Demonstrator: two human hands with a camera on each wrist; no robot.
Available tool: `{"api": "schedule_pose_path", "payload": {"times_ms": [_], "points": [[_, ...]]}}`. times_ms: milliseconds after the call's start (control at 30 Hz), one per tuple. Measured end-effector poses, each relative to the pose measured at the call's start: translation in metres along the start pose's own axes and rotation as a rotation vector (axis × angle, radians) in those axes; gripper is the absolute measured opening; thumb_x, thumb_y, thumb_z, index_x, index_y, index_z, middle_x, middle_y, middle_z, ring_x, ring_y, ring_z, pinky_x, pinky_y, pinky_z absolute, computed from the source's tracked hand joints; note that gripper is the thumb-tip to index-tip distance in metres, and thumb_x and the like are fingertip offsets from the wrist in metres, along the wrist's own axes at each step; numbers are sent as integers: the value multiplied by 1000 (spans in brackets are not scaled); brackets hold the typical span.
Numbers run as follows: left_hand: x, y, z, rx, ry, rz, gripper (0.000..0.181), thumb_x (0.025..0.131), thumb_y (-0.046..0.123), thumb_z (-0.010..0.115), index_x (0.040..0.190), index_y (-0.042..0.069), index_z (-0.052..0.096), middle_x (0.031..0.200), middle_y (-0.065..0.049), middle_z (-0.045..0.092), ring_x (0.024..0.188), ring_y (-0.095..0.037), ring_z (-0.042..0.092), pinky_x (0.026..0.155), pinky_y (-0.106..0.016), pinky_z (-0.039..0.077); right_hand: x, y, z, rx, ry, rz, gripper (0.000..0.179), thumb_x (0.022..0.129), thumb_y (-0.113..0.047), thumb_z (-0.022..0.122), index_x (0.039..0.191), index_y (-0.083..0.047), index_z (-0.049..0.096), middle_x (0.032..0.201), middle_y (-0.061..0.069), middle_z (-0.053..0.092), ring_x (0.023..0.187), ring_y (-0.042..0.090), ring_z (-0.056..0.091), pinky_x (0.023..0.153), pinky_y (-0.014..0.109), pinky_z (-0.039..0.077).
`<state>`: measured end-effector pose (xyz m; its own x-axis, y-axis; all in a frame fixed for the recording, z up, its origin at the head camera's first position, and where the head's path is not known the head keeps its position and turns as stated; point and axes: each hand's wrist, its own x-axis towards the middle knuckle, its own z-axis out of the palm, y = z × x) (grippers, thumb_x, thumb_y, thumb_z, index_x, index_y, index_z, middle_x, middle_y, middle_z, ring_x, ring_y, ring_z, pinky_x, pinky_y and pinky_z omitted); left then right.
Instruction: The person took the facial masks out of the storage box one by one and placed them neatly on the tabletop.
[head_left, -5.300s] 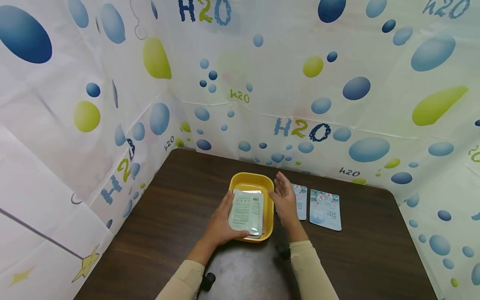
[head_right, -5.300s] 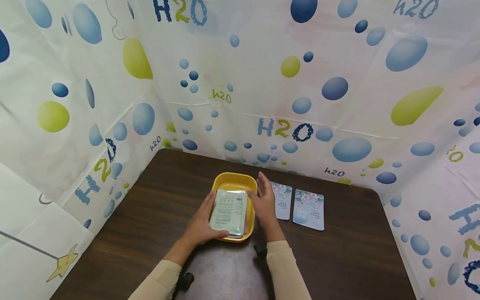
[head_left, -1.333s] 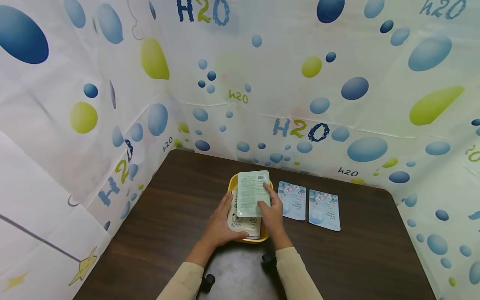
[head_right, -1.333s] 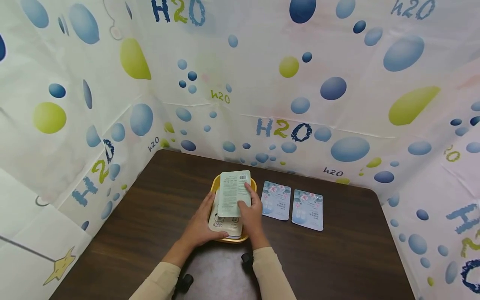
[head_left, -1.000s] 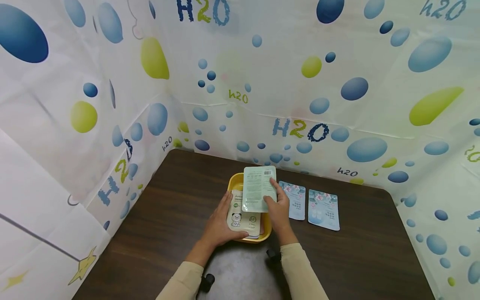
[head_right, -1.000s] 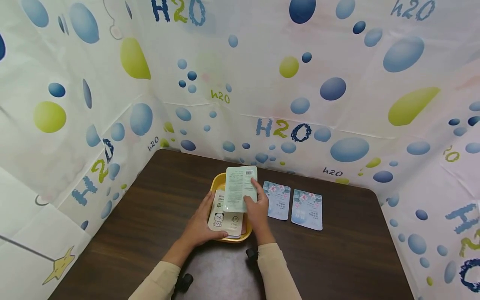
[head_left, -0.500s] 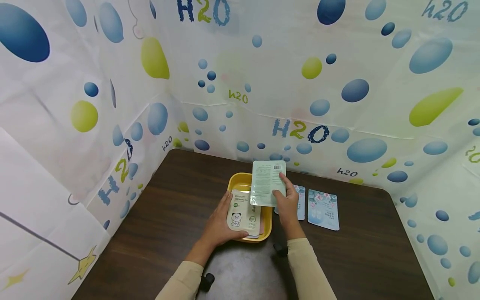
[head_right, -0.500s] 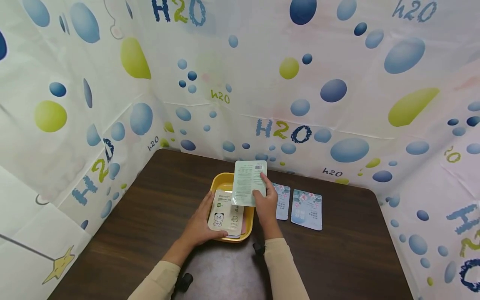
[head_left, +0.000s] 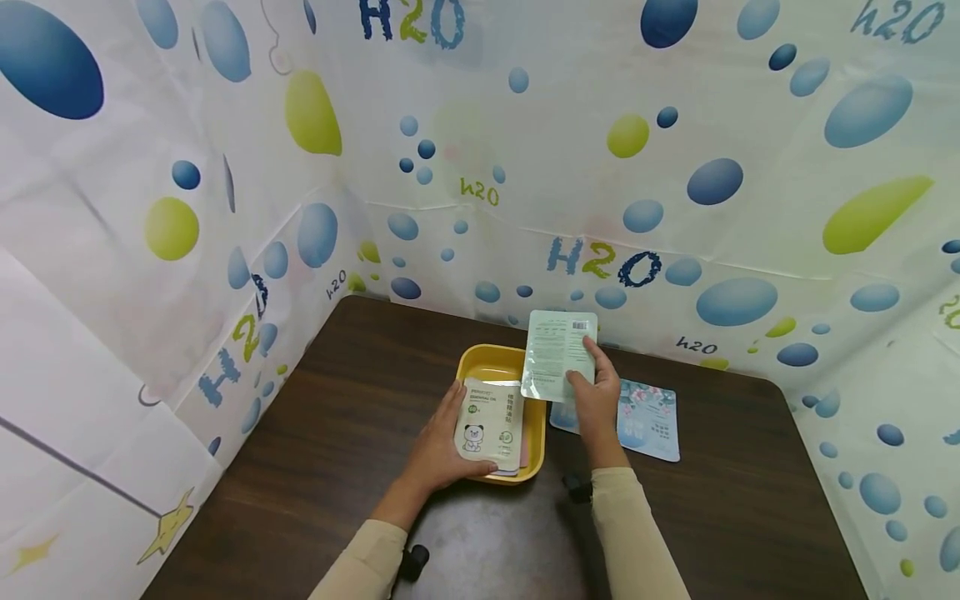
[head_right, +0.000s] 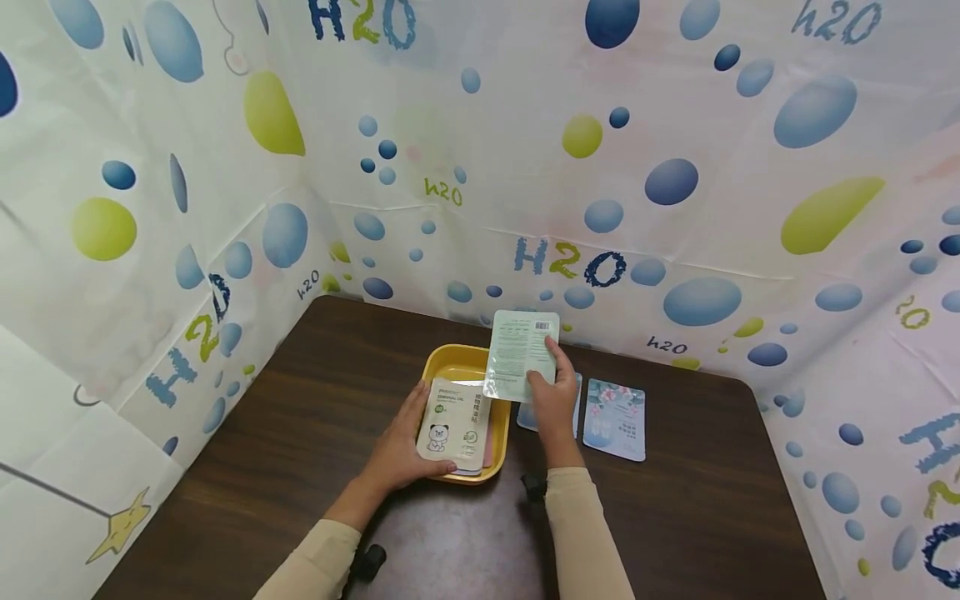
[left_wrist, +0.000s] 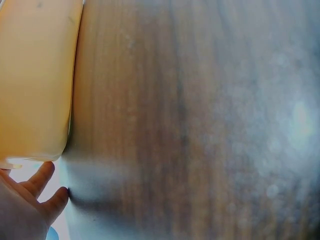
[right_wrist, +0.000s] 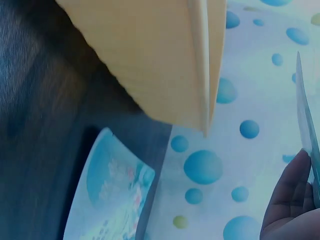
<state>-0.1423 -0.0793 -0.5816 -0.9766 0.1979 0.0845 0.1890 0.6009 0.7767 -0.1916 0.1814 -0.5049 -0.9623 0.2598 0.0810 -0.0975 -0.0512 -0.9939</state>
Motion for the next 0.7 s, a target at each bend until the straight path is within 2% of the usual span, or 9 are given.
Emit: {"api": "schedule_pose_path", "payload": {"times_ms": [100,300,433,700], "points": [[0,0,-1,0,-2,-1,137,56,58,95,165,22,19,173,8,12,152,-34,33,116,-64,34,4,-1,-5,0,23,-6,68,93,8,54,155,-20,46,150,8,52,118,17,61,78,18,58],[0,-2,0,-15,-8,-17,137,57,58,95,165,25,17,173,12,10,152,-33,33,117,-64,33,10,-4,-16,-31,63,-27,72,90,11,54,155,-20,45,150,10,52,115,14,62,75,18,59],[0,-3,0,-15,-5,-23,137,57,57,95,165,27,16,173,13,10,152,-32,33,118,-64,32,15,-4,-24,-42,71,-38,73,90,11,55,156,-18,43,154,7,49,122,16,60,77,16,58],[0,-2,1,6,-16,-32,136,58,59,94,165,26,16,173,13,10,152,-33,33,117,-64,33,21,-7,-39,-87,128,18,77,91,12,56,157,-24,42,160,2,43,134,24,55,81,12,54]]}}
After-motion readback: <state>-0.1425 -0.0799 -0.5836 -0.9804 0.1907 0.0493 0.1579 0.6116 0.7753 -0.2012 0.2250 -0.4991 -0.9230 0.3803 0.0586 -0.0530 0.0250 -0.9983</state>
